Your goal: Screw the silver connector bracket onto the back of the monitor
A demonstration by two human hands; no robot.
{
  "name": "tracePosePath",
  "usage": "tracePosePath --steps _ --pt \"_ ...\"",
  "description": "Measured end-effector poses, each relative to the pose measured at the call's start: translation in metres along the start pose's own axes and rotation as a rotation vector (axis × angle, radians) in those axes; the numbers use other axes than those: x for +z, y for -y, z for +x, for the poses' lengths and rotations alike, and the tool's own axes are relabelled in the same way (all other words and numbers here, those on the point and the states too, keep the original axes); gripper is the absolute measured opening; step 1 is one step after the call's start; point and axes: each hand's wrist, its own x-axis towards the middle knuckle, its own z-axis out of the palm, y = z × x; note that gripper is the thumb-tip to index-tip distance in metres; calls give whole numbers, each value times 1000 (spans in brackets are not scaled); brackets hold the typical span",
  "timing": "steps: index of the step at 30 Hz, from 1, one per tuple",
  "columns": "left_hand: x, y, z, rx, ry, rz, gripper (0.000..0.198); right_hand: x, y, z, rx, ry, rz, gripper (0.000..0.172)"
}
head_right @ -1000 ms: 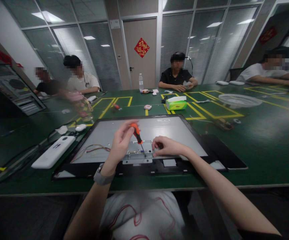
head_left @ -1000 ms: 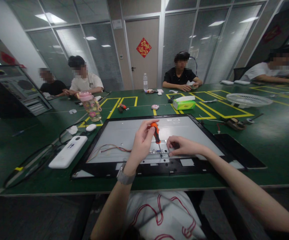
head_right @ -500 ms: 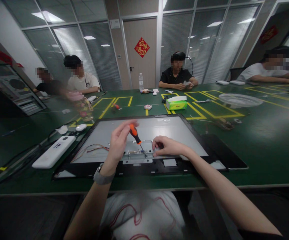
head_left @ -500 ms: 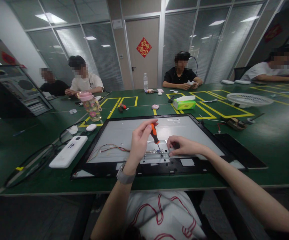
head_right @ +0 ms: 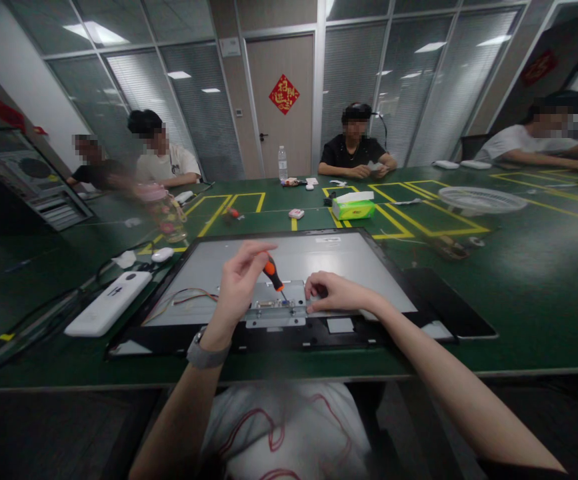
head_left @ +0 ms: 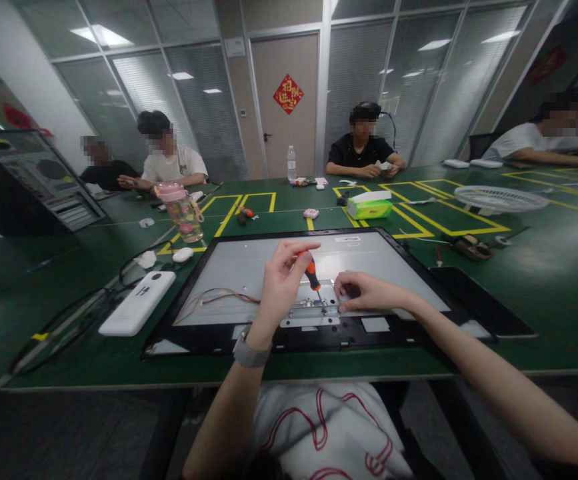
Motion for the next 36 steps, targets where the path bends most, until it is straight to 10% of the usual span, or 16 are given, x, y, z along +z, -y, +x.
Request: tracePosePath --steps 36 --pt "0 2 0 -41 43 -114 27 0 0 -1 -5 0 13 32"
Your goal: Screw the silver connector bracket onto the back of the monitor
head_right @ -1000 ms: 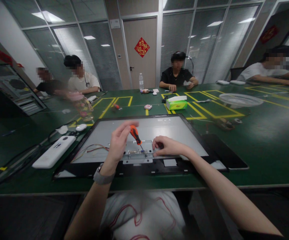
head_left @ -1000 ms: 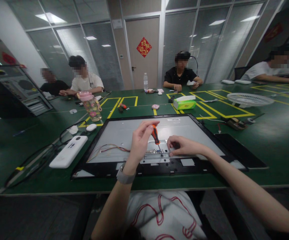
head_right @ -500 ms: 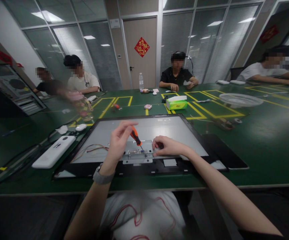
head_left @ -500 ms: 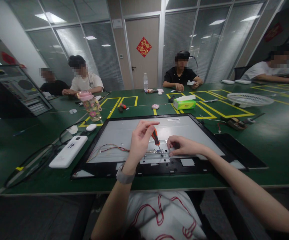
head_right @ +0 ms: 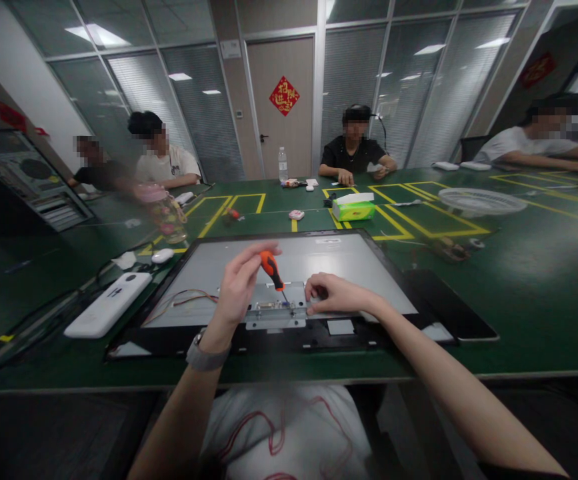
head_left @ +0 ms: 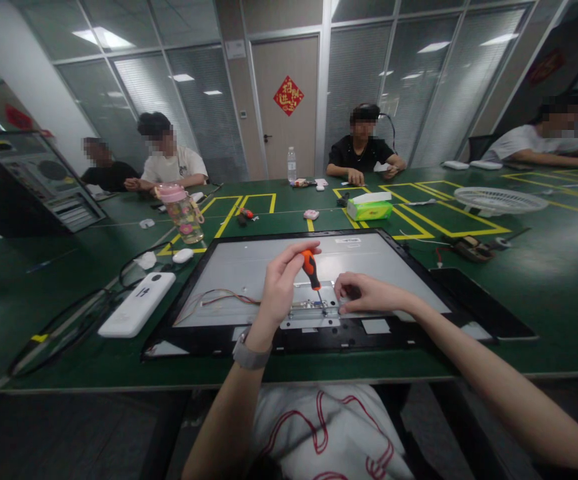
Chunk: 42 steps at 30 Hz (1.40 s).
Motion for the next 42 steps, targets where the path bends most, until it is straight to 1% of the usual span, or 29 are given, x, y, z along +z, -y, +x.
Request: tracePosePath --steps 4,5,8,10,15,17,20,22,25,30,35,37,39,42 --pt "0 -1 0 55 -59 80 15 0 1 0 -6 -4 7 33" --pt "0 -1 0 50 -59 79 15 0 1 0 -5 -4 6 33" --pt "-1 2 0 -4 -18 4 26 0 0 0 0 -5 1 32" --pt "-1 3 0 -22 -3 -34 29 1 -1 0 2 -7 -2 32" --pt "-1 2 0 33 -60 88 18 1 -1 0 4 4 2 32" --pt "-1 2 0 19 -54 74 20 0 0 0 4 3 -2 31" --pt "-1 2 0 -13 -19 -12 28 0 0 0 2 0 -13 30" --pt "0 2 0 0 -27 -10 25 1 0 0 0 -2 -16 31" --pt "0 1 0 35 -64 68 18 1 -1 0 -2 -6 -17 33" --pt "-1 3 1 -20 -45 -12 27 1 -3 0 0 -3 -23 31" --pt "0 -1 1 13 -83 78 19 1 -2 1 -4 0 -22 31" --pt "0 0 0 -7 -64 52 23 0 -1 1 -5 0 -17 31" --pt "-2 4 0 -45 -40 -11 28 0 0 0 -3 1 -13 30" --pt "-2 8 -1 -69 -13 -106 30 0 0 0 0 2 -12 30"
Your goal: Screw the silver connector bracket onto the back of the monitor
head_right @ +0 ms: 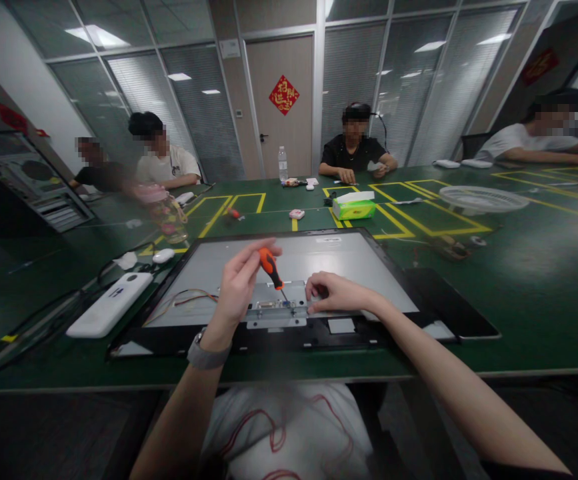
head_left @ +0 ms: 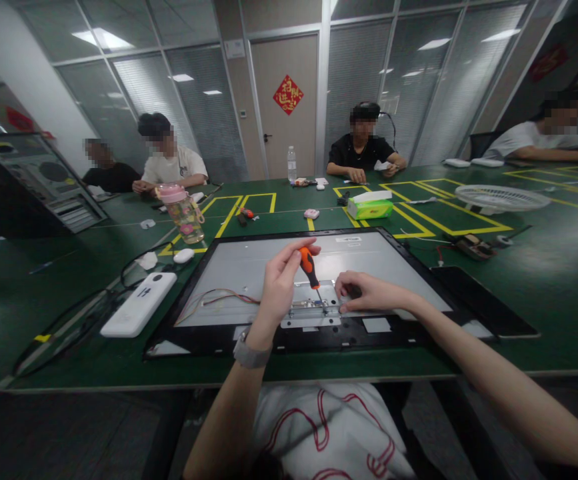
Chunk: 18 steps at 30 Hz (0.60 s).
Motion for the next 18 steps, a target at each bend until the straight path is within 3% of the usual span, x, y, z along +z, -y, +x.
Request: tracePosePath --steps 4,9,15,18 --pt "3 -3 0 5 12 0 27 1 -3 0 -2 -3 -8 31" --pt "4 -8 1 64 -78 180 18 1 -3 0 -13 -9 -3 33" --pt "3 -3 1 14 -13 33 25 0 1 0 4 -4 -14 33" --pt "4 -5 1 60 -78 146 17 -1 2 0 -4 -2 -10 33"
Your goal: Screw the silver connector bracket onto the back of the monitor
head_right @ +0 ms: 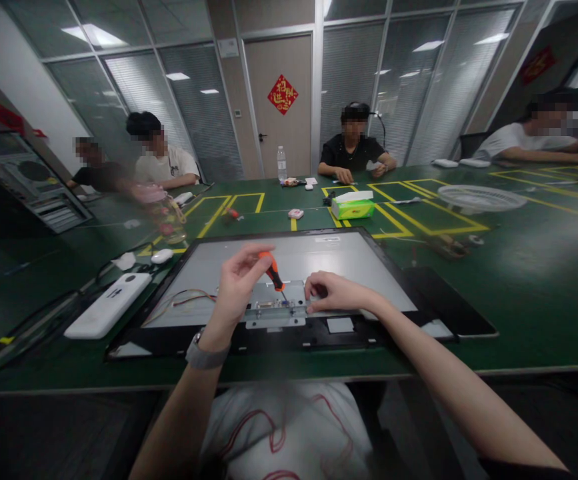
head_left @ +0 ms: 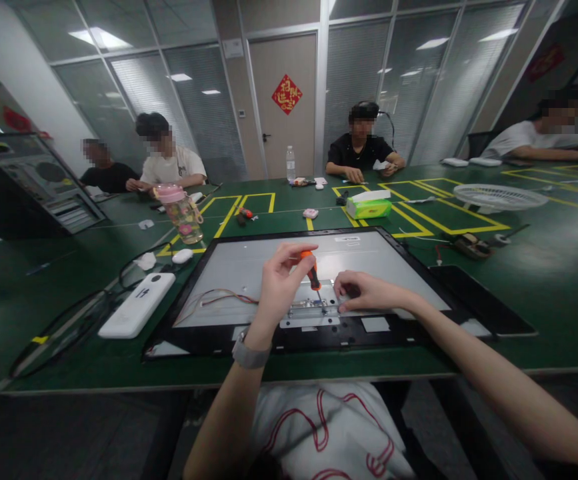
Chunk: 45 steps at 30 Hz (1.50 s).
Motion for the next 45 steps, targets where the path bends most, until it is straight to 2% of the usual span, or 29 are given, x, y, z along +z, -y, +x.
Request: tracePosePath --steps 3,8,14,16,19,21,27,32,37,42,45 --pt "0 -1 0 52 -87 56 15 0 0 0 0 0 -4 33" --pt "1 -1 -1 -41 24 -114 25 1 -3 0 -1 -3 -7 33" --pt "2 -6 -1 50 -67 65 7 0 -3 0 1 -1 -7 34" --pt "1 -5 0 52 -58 54 12 0 -2 0 3 -3 -6 34" --pt "0 -1 0 4 22 -53 26 0 -1 0 3 -2 -3 31" --pt "0 -1 0 -26 30 -72 28 0 0 0 2 -4 -4 30" --pt "1 -4 -1 51 -94 188 18 1 -1 0 7 -9 -4 32" --pt "2 -6 -2 66 -31 90 27 1 -3 0 7 -9 -8 33" --pt "1 -6 -2 96 -82 171 12 1 -2 0 3 -9 -3 32" --pt "-1 -2 -1 62 4 36 29 1 -2 0 14 -3 -7 33" --pt "-1 -2 -1 15 17 2 27 1 -2 0 14 -5 -3 32"
